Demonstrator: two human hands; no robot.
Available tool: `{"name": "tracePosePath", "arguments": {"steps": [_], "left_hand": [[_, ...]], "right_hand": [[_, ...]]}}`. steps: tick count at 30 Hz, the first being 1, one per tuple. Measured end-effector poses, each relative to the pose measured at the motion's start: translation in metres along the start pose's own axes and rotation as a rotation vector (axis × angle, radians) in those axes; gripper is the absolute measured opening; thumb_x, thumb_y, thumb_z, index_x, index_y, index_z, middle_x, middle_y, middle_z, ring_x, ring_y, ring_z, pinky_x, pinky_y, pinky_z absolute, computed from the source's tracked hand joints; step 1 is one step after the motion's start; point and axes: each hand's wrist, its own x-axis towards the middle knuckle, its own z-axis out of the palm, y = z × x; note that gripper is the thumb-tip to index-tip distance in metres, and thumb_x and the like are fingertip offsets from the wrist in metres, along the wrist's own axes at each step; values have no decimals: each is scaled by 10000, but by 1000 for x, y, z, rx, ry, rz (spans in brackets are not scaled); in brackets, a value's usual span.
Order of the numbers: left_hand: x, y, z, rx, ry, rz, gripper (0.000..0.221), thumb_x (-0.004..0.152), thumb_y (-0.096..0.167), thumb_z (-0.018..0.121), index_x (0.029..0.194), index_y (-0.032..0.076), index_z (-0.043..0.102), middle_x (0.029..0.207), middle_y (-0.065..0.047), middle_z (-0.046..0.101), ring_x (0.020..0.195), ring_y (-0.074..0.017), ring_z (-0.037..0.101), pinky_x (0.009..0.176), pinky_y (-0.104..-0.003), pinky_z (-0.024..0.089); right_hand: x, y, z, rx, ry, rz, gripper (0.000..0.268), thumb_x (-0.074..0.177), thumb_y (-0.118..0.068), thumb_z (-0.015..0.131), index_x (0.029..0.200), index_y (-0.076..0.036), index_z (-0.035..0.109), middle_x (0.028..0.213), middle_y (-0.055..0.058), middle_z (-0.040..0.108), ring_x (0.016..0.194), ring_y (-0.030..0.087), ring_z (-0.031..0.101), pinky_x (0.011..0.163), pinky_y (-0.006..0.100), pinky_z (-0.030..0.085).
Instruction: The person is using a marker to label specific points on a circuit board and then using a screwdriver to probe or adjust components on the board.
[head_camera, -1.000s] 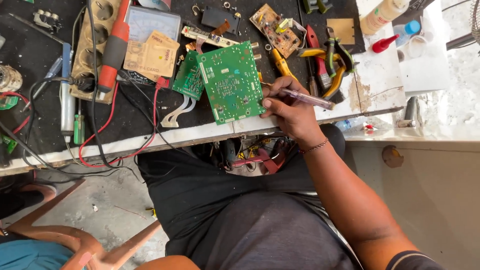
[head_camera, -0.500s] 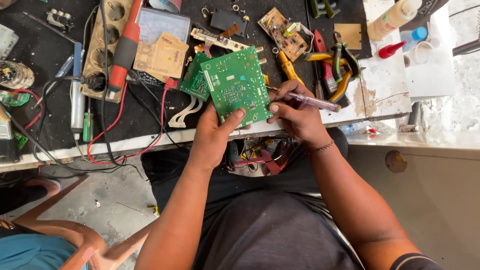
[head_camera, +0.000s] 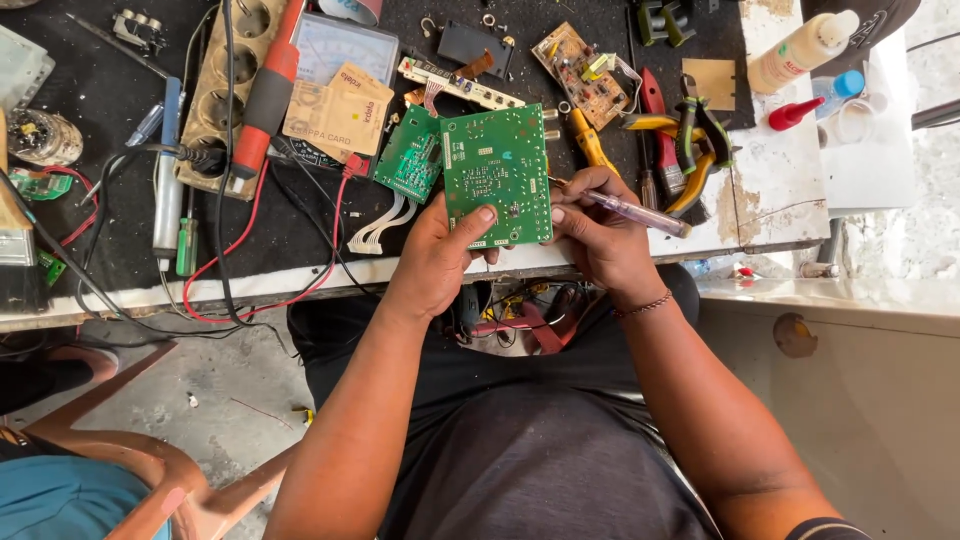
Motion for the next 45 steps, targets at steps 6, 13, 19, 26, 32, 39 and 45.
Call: {"name": "tracePosePath", "arguments": {"steps": [6,13,19,26,32,39,45], "left_hand": [[1,-5,-5,53,-41,8,259,1043,142,636,1261,22,567,1084,-192,703,875,-226,703,648,-314,605],[3,-10,-6,48,-47,-22,302,1042,147,645,1296,10,552,1123,-189,680,906,-235,693,633,-304,606],[1,-17,-11,33,-52,-18,334,1050,161,639,1332,17,534,1161,-176,669,938,-209,668,670,-314,630],[-1,2,-5,51,-63,-9,334,1012,146,695,1301,48,562,1144,-151,688,939,-224,688,625,-311,623],[1,3,-9,8,-96,-20,305,971,141,725,1226,88,566,1078,-181,700,892,-274,715,572,-299,581],[5,-13,-14,-114,-29,-68,304,876,13,761,1158,22,648,995,-195,735,792,-280,732,526,-332,592],[3,-3,-12,-82,17,-87,230,861,12,766,1075,-6,683,910,-190,737,656,-237,706,429,-306,541]], "right_hand": [[-1,4,-4,-105,7,-69,257,908,120,715,1069,44,529,945,252,678,769,228,747,645,326,669],[-4,-3,11,-216,31,-142,246,936,107,717,1059,23,520,939,214,663,809,175,705,696,286,608],[-4,-9,18,-194,30,-155,251,928,117,718,1055,23,523,923,211,659,826,187,706,730,299,584],[-4,-9,15,-165,8,-164,227,946,113,698,1039,21,512,940,222,679,822,192,682,719,303,569],[-5,-7,14,-199,4,-173,233,940,137,701,1035,38,514,921,226,679,828,187,660,734,298,555],[-6,-15,20,-307,21,-175,246,933,112,738,1061,46,538,921,205,667,828,178,681,726,305,567],[-3,-12,18,-352,47,-157,252,926,86,764,1075,63,562,918,186,654,771,171,687,694,294,577]]}}
